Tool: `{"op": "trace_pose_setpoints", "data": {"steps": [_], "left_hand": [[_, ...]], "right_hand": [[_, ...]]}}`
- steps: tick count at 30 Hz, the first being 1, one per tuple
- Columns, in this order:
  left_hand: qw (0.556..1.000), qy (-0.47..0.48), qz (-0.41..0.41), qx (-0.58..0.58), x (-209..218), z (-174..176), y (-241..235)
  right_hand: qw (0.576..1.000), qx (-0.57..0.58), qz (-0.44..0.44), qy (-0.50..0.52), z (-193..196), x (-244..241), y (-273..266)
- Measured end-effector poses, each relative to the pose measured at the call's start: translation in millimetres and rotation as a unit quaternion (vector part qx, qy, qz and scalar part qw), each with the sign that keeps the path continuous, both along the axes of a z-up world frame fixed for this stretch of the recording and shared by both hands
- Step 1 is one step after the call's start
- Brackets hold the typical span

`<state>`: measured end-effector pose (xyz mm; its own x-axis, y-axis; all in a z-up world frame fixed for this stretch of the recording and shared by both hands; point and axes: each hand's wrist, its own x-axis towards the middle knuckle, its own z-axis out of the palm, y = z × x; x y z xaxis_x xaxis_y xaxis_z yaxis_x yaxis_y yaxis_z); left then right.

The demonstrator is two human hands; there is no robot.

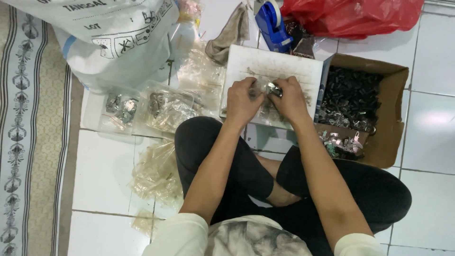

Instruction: A person sits on the floor and picks up small metal bow-shaped components from a cardboard box, placing them onto a white board.

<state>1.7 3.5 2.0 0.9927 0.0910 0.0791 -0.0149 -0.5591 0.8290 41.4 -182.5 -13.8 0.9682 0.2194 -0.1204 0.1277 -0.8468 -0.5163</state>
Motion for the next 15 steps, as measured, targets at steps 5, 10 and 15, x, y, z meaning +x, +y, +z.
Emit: {"op": "trace_pose_setpoints", "data": {"steps": [5,10,15], "left_hand": [[1.0,-0.001,0.004,-0.003,-2,-3,-2],[1.0,-0.003,-0.005,-0.002,-1,-4,-1],[0.999,-0.024,-0.026,0.029,-1,-6,0]], "right_hand": [[1.0,0.007,0.009,-0.001,-6,5,-3],[1.0,0.023,0.015,-0.007,0,7,-5],[0.994,0.106,-0.036,0.001,14,6,-16]]}}
